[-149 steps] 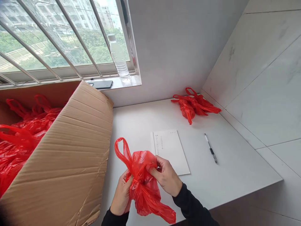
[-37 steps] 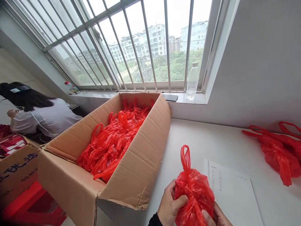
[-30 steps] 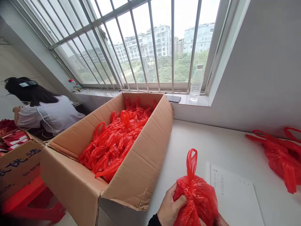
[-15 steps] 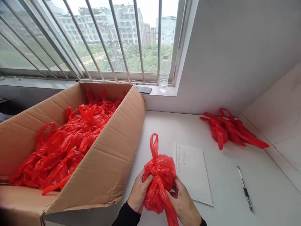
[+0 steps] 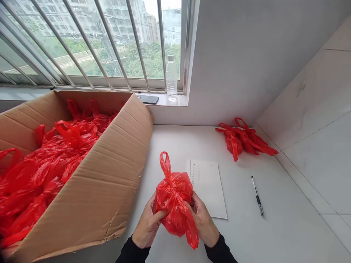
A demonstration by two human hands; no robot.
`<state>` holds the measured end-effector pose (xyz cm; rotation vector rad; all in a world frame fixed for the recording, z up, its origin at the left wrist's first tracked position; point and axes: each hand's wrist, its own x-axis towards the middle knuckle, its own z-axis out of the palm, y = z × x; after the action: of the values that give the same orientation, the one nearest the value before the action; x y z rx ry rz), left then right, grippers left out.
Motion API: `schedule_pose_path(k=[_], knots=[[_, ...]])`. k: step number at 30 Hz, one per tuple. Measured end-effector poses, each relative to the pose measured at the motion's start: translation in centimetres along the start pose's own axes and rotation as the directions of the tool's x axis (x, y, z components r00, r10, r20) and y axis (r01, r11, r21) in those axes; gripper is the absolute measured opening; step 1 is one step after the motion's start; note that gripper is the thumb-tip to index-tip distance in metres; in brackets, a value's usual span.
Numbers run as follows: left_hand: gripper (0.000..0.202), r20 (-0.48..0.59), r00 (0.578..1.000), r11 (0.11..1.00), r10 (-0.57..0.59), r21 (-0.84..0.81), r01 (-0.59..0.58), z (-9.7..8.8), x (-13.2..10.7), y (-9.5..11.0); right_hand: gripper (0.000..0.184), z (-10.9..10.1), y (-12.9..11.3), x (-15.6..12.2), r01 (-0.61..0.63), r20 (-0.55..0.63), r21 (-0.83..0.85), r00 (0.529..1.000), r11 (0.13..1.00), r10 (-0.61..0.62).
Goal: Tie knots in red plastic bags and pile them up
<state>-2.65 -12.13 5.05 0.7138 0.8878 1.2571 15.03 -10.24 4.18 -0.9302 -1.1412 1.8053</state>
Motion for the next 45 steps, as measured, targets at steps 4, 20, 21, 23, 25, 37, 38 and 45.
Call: schedule_pose_path(k=[4, 20, 21, 23, 25, 37, 38, 45], knots=[[0.052, -0.098, 0.994, 0.997, -0.039, 0.067, 0.046, -0.6, 0.4, -0.7, 0.058, 0.1, 0.5, -0.2, -0.013, 0.064, -0.015, 0.998, 1.000, 0.014], [0.062, 0.017, 1.000, 0.989, 0.007, 0.149, -0.010, 0.5, -0.5, 0.0, 0.038, 0.0, -0.2, 0.0, 0.034, -0.026, -0.050, 0.999, 0.998, -0.035], [0.060, 0.001, 1.000, 0.988, 0.017, 0.155, -0.017, 0.4, -0.5, 0.0, 0.042, -0.1, 0.0, 0.0, 0.036, 0.003, -0.047, 0.999, 0.998, -0.036], [0.058, -0.022, 0.999, 0.987, 0.031, 0.158, -0.027, 0.3, -0.5, -0.1, 0.051, -0.2, 0.4, -0.1, 0.043, 0.045, -0.033, 0.998, 0.999, -0.041], [0.056, -0.031, 0.999, 0.986, 0.027, 0.163, -0.022, 0.2, -0.7, -0.2, 0.055, -0.4, 0.7, 0.0, 0.043, 0.048, -0.025, 0.998, 0.999, -0.042], [0.057, 0.005, 0.999, 0.998, -0.048, 0.050, 0.048, 0.9, -0.6, -0.1, 0.042, 0.0, -0.4, -0.1, 0.062, 0.021, 0.069, 0.998, 0.996, -0.063], [0.056, -0.010, 0.999, 0.997, -0.047, 0.053, 0.047, 0.9, -0.6, 0.1, 0.042, -0.1, -0.2, 0.0, 0.051, 0.033, 0.084, 0.998, 0.995, -0.053], [0.054, -0.043, 0.998, 0.993, -0.042, 0.106, 0.046, 0.6, -0.4, 0.2, 0.045, 0.1, 0.8, 0.2, 0.019, -0.033, 0.082, 0.999, 0.996, -0.017]])
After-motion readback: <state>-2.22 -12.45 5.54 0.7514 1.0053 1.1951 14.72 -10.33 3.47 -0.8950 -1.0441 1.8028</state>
